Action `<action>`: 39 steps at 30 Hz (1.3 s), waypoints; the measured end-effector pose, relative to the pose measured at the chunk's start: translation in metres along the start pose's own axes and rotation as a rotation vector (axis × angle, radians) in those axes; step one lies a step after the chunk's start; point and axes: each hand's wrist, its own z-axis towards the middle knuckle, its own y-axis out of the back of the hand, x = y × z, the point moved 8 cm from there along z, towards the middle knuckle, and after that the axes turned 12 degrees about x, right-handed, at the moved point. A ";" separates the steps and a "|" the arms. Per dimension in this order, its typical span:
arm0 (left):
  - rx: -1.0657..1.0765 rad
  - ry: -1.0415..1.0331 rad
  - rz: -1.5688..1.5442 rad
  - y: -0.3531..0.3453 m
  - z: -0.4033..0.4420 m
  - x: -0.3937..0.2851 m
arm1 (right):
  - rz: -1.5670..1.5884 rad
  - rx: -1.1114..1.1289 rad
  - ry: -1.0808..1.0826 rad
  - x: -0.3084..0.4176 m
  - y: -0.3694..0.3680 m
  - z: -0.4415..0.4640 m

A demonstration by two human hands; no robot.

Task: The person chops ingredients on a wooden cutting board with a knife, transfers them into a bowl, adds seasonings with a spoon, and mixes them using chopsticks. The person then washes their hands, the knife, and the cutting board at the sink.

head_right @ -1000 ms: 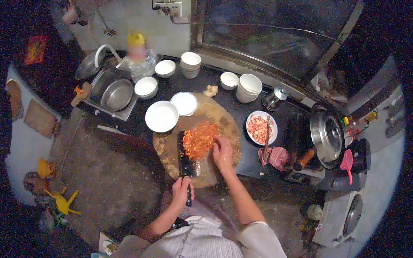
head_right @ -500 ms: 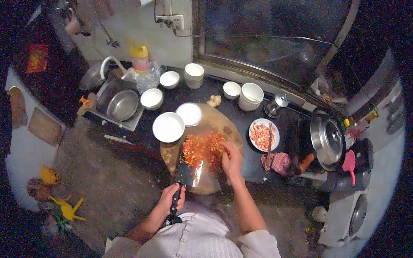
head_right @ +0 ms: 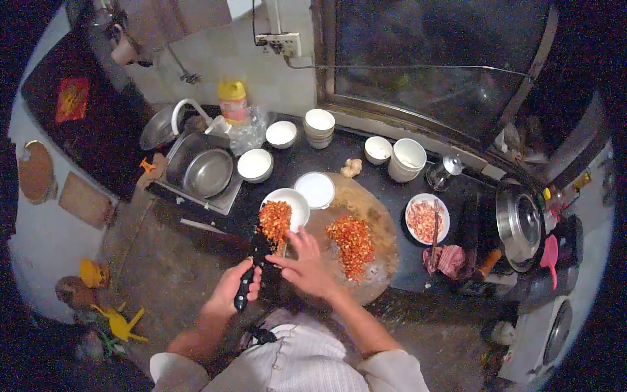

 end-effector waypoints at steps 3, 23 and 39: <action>0.012 0.044 -0.014 0.003 0.009 -0.011 | 0.011 -0.047 -0.047 -0.013 -0.002 0.014; 0.023 0.273 0.005 0.001 -0.010 -0.049 | -0.026 -0.091 -0.200 -0.057 0.049 0.078; -0.039 0.171 0.457 -0.016 -0.070 -0.071 | -0.068 -0.046 -0.241 -0.072 0.053 0.069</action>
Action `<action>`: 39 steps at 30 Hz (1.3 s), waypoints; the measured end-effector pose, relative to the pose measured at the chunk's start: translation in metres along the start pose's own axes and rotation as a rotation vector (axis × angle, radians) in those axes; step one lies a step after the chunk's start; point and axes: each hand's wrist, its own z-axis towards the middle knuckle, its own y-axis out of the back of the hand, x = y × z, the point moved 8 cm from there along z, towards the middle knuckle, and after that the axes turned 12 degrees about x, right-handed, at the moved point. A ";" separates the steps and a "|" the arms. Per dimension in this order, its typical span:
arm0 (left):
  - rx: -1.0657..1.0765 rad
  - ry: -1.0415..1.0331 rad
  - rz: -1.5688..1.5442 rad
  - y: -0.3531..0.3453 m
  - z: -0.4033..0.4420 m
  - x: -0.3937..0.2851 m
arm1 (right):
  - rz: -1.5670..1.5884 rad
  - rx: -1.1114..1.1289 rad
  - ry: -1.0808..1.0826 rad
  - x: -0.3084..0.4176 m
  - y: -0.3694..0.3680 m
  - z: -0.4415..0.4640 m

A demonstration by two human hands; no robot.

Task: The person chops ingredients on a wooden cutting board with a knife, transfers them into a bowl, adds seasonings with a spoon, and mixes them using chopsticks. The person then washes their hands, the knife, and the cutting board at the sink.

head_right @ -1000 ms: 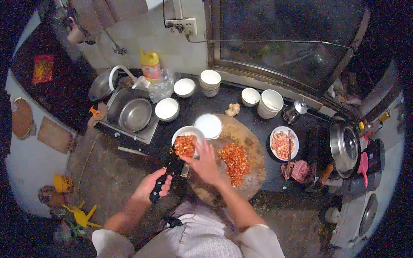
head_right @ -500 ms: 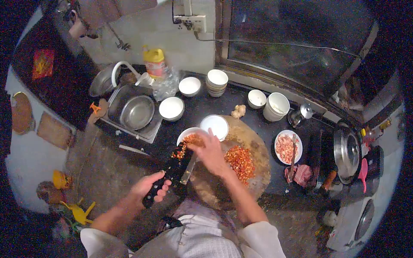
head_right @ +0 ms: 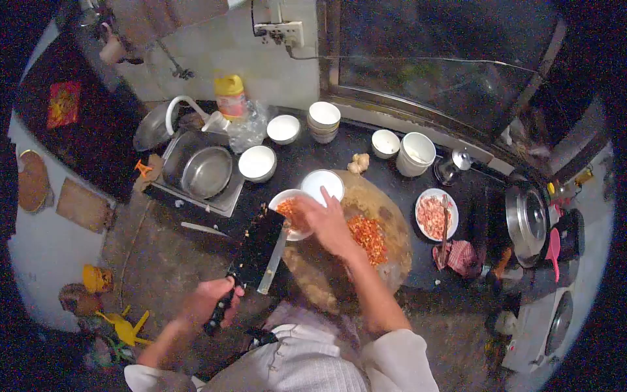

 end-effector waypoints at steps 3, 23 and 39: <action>-0.029 0.003 0.390 -0.009 0.010 0.010 | 0.280 -0.129 -0.003 -0.039 0.014 -0.036; -0.111 -0.694 1.243 -0.091 0.150 0.068 | 0.272 -0.698 -0.368 -0.137 -0.011 -0.189; 0.237 -0.168 0.346 -0.091 0.173 0.150 | 0.460 -0.897 -0.450 -0.087 -0.032 -0.179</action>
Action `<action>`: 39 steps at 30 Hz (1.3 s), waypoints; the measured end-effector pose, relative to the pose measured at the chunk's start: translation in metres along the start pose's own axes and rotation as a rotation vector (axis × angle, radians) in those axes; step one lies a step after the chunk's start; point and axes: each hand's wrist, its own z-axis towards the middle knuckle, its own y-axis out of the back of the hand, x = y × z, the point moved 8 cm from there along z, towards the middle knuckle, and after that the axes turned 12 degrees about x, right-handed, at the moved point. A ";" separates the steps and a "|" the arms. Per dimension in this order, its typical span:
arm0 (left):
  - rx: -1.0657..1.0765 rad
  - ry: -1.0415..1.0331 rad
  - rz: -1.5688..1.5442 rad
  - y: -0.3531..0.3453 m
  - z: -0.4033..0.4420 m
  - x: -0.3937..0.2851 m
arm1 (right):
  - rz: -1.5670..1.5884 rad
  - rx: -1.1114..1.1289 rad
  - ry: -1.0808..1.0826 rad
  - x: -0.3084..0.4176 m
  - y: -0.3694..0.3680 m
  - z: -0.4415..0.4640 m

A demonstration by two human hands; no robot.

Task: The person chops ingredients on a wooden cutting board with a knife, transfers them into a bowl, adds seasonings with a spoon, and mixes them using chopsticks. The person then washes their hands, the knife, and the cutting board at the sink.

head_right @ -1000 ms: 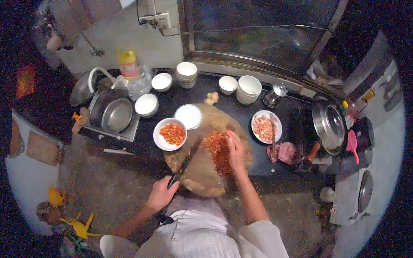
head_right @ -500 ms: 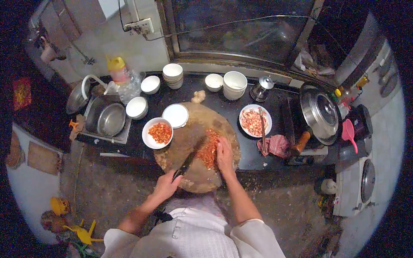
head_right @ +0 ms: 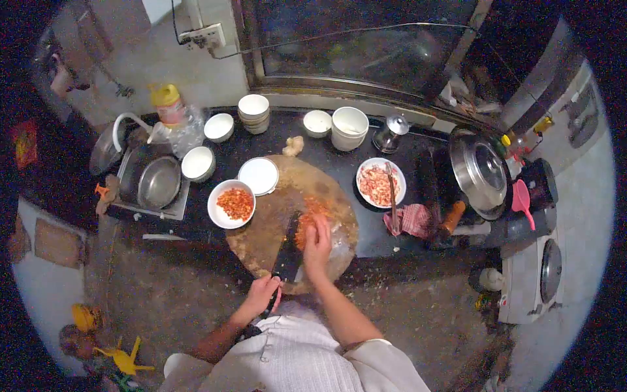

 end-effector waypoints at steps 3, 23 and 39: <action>0.024 -0.004 -0.060 0.008 -0.015 -0.018 | -0.002 0.033 0.058 0.029 -0.010 -0.004; -0.277 0.017 -0.597 0.106 -0.085 -0.106 | -0.267 0.608 0.577 0.135 -0.219 0.049; -0.364 -0.132 -0.415 0.121 -0.181 -0.114 | -0.132 0.740 0.647 0.148 -0.203 0.077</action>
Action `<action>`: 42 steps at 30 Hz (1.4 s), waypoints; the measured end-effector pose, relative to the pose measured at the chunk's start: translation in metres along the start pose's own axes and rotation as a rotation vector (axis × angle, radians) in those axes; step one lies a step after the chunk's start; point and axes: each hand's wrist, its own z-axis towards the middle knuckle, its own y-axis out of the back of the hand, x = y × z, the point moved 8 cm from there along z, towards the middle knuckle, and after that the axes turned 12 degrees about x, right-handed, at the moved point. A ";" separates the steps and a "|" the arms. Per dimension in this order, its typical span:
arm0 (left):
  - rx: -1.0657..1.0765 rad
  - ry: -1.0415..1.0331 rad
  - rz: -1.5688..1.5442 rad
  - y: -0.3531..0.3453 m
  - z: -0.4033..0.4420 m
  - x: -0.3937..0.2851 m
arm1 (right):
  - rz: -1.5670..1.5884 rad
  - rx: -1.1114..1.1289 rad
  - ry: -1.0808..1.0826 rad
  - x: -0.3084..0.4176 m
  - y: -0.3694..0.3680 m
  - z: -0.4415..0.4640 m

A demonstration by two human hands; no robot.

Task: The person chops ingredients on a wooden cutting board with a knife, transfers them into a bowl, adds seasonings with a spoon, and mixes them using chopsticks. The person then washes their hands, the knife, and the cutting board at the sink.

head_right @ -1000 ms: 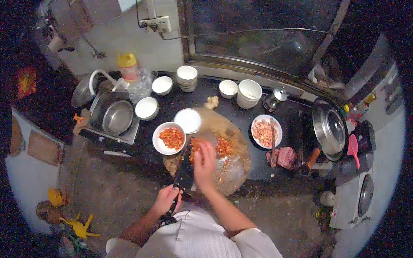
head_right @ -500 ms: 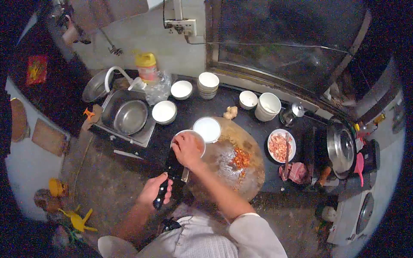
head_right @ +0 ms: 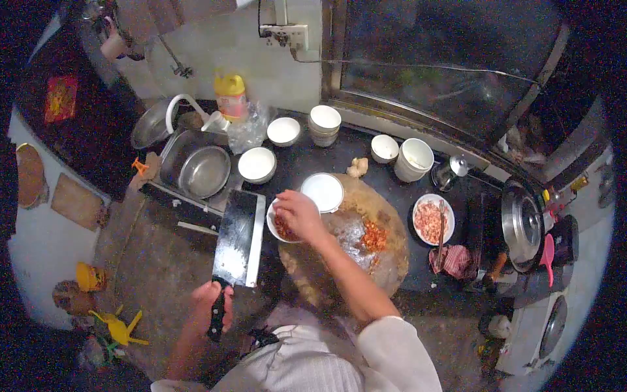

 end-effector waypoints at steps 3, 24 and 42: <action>0.059 -0.070 0.216 -0.016 0.004 -0.009 | 0.621 -0.118 -0.304 -0.028 0.031 -0.025; 0.182 -0.637 1.650 -0.165 0.190 0.090 | 0.384 -0.749 -0.678 -0.087 0.137 -0.335; -0.520 -0.357 1.584 -0.059 0.030 0.130 | -0.095 -0.167 -0.377 -0.088 0.088 -0.263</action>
